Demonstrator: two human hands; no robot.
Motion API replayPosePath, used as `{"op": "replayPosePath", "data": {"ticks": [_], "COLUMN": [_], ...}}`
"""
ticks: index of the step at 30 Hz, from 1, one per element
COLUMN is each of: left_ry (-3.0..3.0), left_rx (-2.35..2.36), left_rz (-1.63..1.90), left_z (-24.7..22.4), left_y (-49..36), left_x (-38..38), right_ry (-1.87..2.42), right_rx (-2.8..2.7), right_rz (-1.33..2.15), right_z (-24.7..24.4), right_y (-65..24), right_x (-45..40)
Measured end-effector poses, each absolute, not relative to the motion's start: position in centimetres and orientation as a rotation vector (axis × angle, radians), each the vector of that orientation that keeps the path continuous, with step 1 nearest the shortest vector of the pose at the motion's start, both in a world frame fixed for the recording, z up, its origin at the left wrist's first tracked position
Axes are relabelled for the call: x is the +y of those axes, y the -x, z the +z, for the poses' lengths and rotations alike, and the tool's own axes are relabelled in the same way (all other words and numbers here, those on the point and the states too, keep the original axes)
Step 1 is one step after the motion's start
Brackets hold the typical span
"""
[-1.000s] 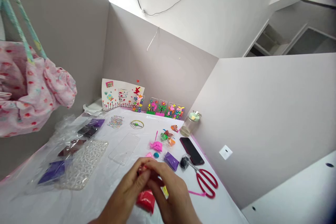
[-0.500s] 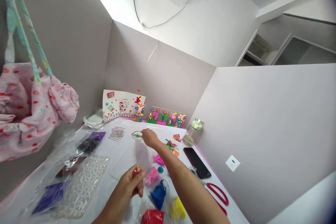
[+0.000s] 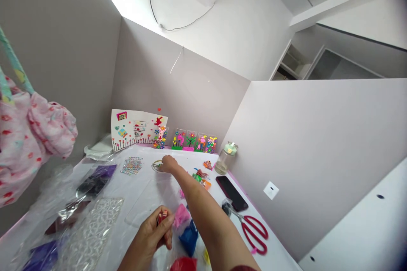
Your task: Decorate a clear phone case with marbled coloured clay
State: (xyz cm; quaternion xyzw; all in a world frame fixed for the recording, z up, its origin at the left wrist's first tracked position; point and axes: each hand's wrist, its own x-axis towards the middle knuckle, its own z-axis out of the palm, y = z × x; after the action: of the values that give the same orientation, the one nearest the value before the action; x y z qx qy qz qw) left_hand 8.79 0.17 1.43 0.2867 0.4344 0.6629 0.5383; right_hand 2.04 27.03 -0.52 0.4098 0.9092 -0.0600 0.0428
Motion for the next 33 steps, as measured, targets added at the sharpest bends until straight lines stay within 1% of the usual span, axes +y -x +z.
{"op": "replayPosePath", "data": {"ticks": [18, 33], "left_ry": [-0.674, -0.693], "left_rx": [1.032, 1.031], "left_rz": [1.565, 1.538], "left_z": [1.81, 1.25], "left_y": [-9.06, -8.90], "left_x": [-0.05, 0.23], "right_ry": [-1.252, -1.275], "right_rx": [2.837, 2.844], "right_rz": [-0.180, -0.365], "right_z": [-0.53, -0.78], "right_y": [-2.02, -2.00], "right_x": [26.66, 26.81]}}
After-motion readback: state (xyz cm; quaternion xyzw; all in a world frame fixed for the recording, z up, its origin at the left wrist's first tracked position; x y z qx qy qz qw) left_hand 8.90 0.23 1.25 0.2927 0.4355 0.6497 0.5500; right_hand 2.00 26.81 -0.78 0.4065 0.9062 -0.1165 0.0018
